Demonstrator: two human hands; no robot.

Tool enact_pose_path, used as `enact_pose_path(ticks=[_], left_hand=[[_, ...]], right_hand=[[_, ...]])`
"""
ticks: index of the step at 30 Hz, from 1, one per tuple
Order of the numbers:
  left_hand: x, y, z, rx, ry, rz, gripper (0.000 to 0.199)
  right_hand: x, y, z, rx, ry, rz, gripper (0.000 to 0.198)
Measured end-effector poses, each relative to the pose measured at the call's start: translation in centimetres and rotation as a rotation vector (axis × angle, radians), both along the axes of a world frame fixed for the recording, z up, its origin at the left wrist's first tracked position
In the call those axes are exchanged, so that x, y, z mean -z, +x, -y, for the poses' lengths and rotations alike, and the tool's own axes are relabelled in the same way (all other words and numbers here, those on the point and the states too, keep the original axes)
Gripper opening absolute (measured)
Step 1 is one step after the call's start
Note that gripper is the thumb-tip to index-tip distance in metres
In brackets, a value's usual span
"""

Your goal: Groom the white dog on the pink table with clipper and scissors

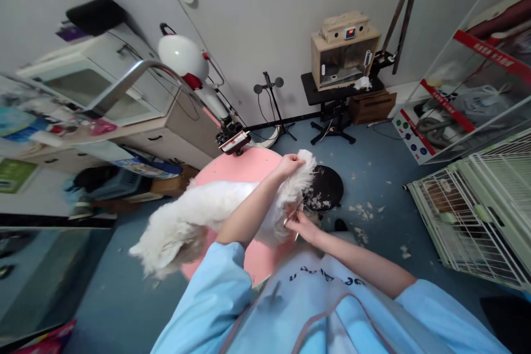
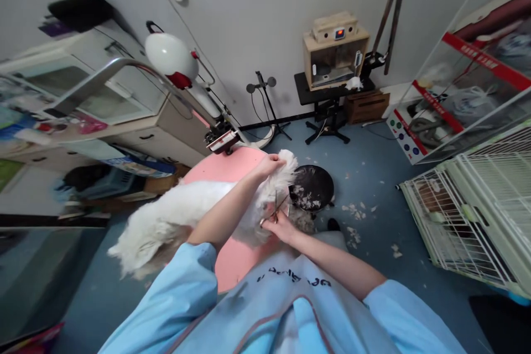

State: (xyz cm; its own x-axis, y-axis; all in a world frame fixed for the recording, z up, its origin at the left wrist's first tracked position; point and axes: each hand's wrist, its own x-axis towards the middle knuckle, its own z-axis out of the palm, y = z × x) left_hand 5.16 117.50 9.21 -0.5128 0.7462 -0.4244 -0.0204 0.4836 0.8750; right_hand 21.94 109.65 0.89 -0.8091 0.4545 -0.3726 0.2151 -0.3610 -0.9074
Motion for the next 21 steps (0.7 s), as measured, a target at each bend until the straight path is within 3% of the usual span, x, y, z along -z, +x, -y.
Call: enact_pose_path(ticks=[4, 8, 11, 16, 21], left_hand=[[-1.1, -0.2, 0.4, 0.001, -0.015, 0.099, 0.021], [-2.0, -0.2, 0.8, 0.004, 0.000, 0.125, 0.019], [-2.3, 0.1, 1.0, 0.015, -0.001, 0.141, 0.019], [-1.8, 0.1, 1.0, 0.056, 0.002, 0.116, 0.013], [-0.7, -0.4, 1.2, 0.070, 0.009, 0.136, 0.018]], right_hand=[[0.8, -1.9, 0.1, 0.073, -0.054, 0.000, 0.027], [1.9, -1.0, 0.9, 0.076, -0.095, 0.015, 0.028], [1.4, -0.6, -0.1, 0.043, -0.062, -0.022, 0.027], [0.8, -1.4, -2.9, 0.068, 0.012, -0.130, 0.030], [1.8, -0.3, -3.4, 0.076, 0.051, -0.019, 0.030]])
